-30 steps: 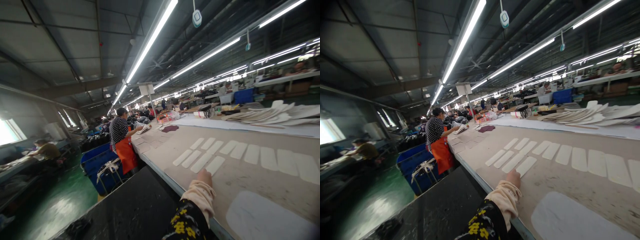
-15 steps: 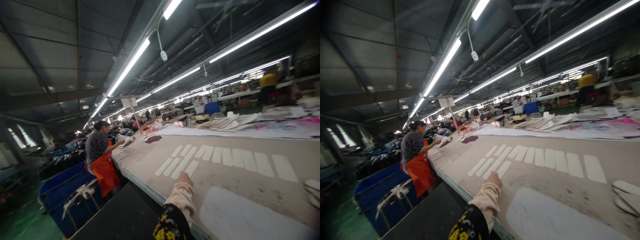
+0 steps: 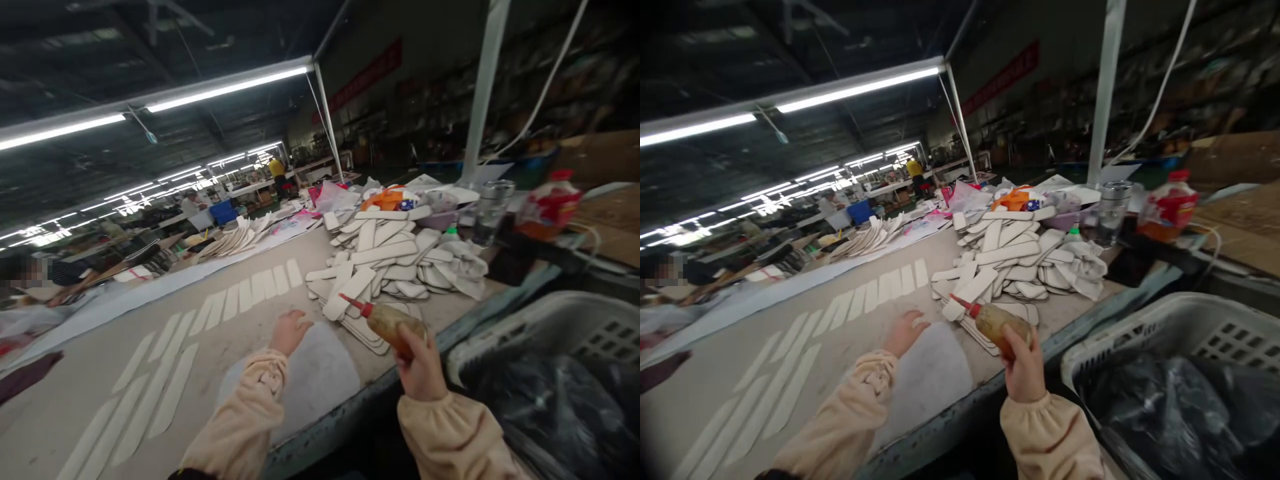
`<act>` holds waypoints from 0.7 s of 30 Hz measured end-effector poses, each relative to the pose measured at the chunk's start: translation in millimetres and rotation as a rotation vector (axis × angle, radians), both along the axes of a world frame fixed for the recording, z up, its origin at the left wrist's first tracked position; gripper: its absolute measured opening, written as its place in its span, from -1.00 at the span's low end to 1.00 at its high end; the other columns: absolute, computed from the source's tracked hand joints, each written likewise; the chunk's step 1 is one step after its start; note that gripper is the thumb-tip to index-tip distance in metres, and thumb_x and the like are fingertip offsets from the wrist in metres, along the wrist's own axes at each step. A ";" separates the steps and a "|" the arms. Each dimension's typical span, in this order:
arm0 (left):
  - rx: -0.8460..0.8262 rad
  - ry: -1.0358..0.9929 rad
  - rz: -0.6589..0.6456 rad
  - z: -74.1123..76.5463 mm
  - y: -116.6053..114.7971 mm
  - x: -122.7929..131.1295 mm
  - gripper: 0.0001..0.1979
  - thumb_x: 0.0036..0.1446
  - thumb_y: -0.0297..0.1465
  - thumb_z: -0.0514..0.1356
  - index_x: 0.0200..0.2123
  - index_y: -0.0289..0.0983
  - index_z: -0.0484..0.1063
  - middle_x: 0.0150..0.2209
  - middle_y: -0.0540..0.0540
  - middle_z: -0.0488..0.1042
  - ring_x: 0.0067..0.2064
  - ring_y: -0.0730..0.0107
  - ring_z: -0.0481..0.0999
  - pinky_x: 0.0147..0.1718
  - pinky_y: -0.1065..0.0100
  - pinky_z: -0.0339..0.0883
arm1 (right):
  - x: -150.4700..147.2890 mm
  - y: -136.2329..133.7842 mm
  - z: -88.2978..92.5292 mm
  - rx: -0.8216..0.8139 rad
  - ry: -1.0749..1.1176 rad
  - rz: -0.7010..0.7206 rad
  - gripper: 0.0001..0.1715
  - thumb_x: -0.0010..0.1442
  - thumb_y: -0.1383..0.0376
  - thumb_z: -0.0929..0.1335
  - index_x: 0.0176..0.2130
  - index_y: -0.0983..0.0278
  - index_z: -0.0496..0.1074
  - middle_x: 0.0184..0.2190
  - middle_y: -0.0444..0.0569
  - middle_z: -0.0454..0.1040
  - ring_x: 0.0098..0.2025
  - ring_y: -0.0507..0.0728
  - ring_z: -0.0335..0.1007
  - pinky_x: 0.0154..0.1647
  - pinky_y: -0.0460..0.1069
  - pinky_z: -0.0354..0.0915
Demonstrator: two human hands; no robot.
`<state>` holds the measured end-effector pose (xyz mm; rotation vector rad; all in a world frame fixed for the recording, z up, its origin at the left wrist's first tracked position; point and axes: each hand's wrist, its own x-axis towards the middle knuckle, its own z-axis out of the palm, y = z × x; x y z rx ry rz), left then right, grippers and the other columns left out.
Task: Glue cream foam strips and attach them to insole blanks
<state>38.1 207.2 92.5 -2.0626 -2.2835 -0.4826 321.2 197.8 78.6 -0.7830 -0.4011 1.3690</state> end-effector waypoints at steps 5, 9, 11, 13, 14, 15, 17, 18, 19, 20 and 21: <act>-0.011 0.007 -0.087 -18.1 33.9 47.4 -0.61 0.03 -0.19 0.22 -0.08 -0.23 0.44 0.03 -0.16 0.41 0.05 0.19 0.38 0.05 0.23 0.21 | -1.4 1.9 1.1 -0.001 0.040 0.033 -0.56 -0.13 0.17 0.51 -0.29 0.23 0.31 -0.50 -0.22 0.32 -0.62 -0.08 0.11 -0.76 -0.22 -0.03; -0.040 -0.026 -0.093 -27.0 49.6 57.6 -0.73 0.04 -0.27 0.22 -0.17 -0.23 0.48 -0.08 -0.15 0.47 -0.10 0.24 0.47 -0.08 0.26 0.30 | -1.8 0.9 1.1 -0.004 0.036 0.054 -0.56 -0.11 0.17 0.50 -0.26 0.23 0.33 -0.51 -0.22 0.32 -0.63 -0.08 0.11 -0.76 -0.22 -0.02; -0.041 -0.047 -0.093 -30.3 53.7 56.6 -0.79 0.05 -0.31 0.21 -0.22 -0.24 0.49 -0.13 -0.13 0.48 -0.15 0.27 0.49 -0.11 0.28 0.32 | -3.0 0.3 2.1 0.006 0.033 0.060 -0.56 -0.10 0.17 0.50 -0.25 0.23 0.34 -0.50 -0.23 0.32 -0.62 -0.09 0.11 -0.76 -0.22 -0.03; -0.023 -0.071 -0.085 -32.5 54.8 53.1 -0.79 0.06 -0.33 0.21 -0.23 -0.26 0.48 -0.11 -0.14 0.47 -0.12 0.28 0.48 -0.09 0.28 0.31 | -3.5 -0.3 3.2 0.010 0.032 0.065 -0.56 -0.10 0.17 0.50 -0.25 0.23 0.34 -0.50 -0.23 0.32 -0.62 -0.09 0.11 -0.76 -0.22 -0.04; -0.007 -0.083 -0.079 -33.1 54.2 51.1 -0.79 0.06 -0.33 0.20 -0.21 -0.27 0.48 -0.08 -0.15 0.45 -0.09 0.28 0.47 -0.06 0.28 0.30 | -3.4 -0.6 3.5 0.010 0.031 0.070 -0.56 -0.10 0.17 0.50 -0.25 0.23 0.33 -0.50 -0.23 0.31 -0.62 -0.09 0.11 -0.76 -0.22 -0.04; 0.009 -0.097 -0.073 -33.4 53.0 49.2 -0.78 0.07 -0.34 0.20 -0.20 -0.28 0.47 -0.05 -0.16 0.43 -0.06 0.28 0.45 -0.03 0.27 0.29 | -3.2 -0.9 3.5 0.009 0.029 0.072 -0.56 -0.10 0.17 0.50 -0.25 0.23 0.33 -0.51 -0.23 0.31 -0.62 -0.09 0.11 -0.76 -0.22 -0.05; 0.038 -0.132 -0.064 -33.8 49.8 47.9 -0.78 0.07 -0.36 0.20 -0.19 -0.29 0.45 -0.02 -0.17 0.40 -0.02 0.29 0.42 0.02 0.27 0.25 | -3.3 -0.9 3.0 0.002 0.018 0.071 -0.56 -0.11 0.16 0.50 -0.26 0.23 0.33 -0.51 -0.23 0.31 -0.62 -0.08 0.12 -0.75 -0.22 -0.04; 0.047 -0.153 -0.059 -34.1 48.3 49.2 -0.78 0.08 -0.36 0.21 -0.19 -0.30 0.44 -0.01 -0.16 0.39 -0.02 0.29 0.41 0.03 0.24 0.25 | -3.8 -0.5 2.5 0.000 0.012 0.069 -0.55 -0.12 0.15 0.50 -0.26 0.23 0.33 -0.50 -0.23 0.31 -0.62 -0.08 0.12 -0.75 -0.22 -0.03; 0.055 -0.177 -0.053 -34.6 47.2 52.1 -0.77 0.09 -0.35 0.20 -0.17 -0.30 0.43 -0.02 -0.15 0.39 -0.02 0.29 0.40 0.02 0.20 0.26 | -4.8 0.1 1.9 -0.003 0.007 0.069 -0.54 -0.12 0.15 0.50 -0.26 0.23 0.33 -0.50 -0.23 0.32 -0.62 -0.08 0.13 -0.75 -0.21 -0.03; 0.063 -0.202 -0.044 -35.1 46.4 56.6 -0.76 0.12 -0.33 0.18 -0.15 -0.31 0.40 -0.02 -0.15 0.38 -0.03 0.29 0.40 -0.01 0.16 0.29 | -6.2 1.0 1.2 -0.007 0.003 0.069 -0.54 -0.13 0.15 0.50 -0.26 0.22 0.33 -0.50 -0.23 0.32 -0.62 -0.08 0.13 -0.75 -0.21 -0.03; 0.070 -0.228 -0.033 -35.5 45.8 62.2 -0.73 0.14 -0.31 0.16 -0.11 -0.31 0.38 -0.03 -0.15 0.37 -0.04 0.28 0.40 -0.04 0.13 0.31 | -7.7 1.7 0.6 -0.011 -0.002 0.073 -0.53 -0.14 0.15 0.51 -0.26 0.22 0.33 -0.49 -0.23 0.32 -0.62 -0.08 0.13 -0.75 -0.21 -0.03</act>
